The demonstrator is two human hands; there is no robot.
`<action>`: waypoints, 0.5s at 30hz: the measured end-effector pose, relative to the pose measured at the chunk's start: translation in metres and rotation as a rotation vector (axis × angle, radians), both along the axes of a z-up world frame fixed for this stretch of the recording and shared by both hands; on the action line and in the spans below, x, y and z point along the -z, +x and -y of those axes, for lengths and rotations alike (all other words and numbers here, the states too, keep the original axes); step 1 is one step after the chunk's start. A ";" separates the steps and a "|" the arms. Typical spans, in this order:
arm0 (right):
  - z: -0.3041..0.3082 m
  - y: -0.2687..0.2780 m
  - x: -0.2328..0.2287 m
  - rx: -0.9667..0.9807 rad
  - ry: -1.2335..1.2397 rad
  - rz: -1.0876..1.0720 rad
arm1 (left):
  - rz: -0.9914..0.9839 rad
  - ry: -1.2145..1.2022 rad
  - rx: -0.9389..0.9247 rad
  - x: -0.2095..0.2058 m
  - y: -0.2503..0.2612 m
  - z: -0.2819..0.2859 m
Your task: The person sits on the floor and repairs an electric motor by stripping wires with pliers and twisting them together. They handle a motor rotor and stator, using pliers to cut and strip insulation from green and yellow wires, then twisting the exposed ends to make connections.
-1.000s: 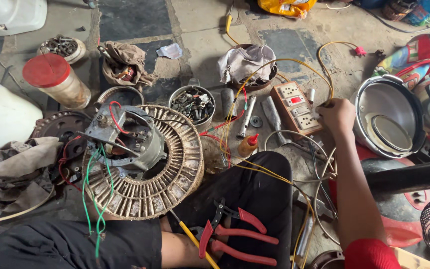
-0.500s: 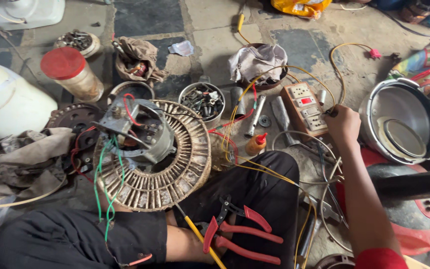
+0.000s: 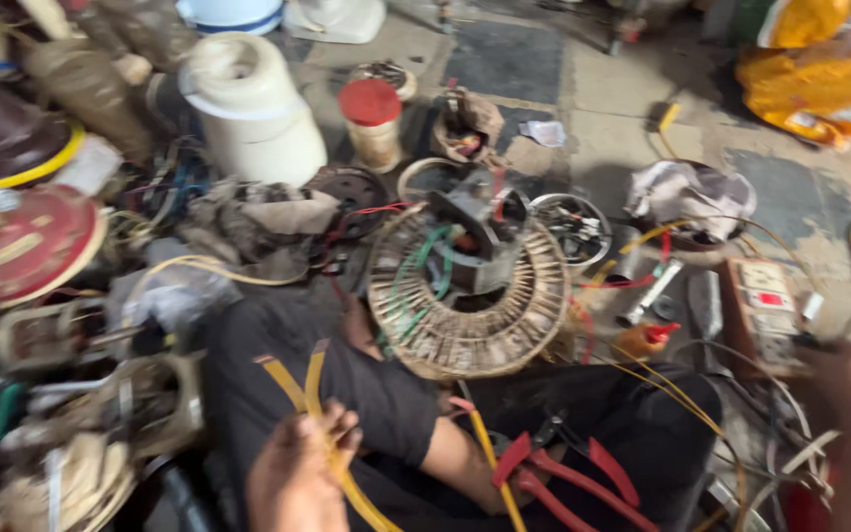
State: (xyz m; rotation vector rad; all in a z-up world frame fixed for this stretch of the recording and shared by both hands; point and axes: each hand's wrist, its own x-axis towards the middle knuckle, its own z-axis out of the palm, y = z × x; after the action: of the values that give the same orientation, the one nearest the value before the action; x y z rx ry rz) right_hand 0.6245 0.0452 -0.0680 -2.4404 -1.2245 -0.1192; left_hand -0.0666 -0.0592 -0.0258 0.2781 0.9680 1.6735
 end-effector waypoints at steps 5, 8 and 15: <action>0.016 -0.099 -0.071 -0.199 0.248 -0.369 | -0.149 -0.033 0.035 -0.022 0.022 0.004; 0.072 -0.191 -0.137 -0.364 0.305 -0.706 | -0.194 0.023 0.092 -0.025 0.037 0.009; 0.177 -0.422 -0.185 -0.674 -0.028 -1.280 | -0.039 0.092 0.306 -0.097 0.063 0.048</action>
State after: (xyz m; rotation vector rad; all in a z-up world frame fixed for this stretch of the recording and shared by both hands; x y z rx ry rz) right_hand 0.2020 -0.1316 0.1170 -1.3786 -1.2085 1.3801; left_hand -0.0040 -0.1068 0.0716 0.4968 0.8311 1.4372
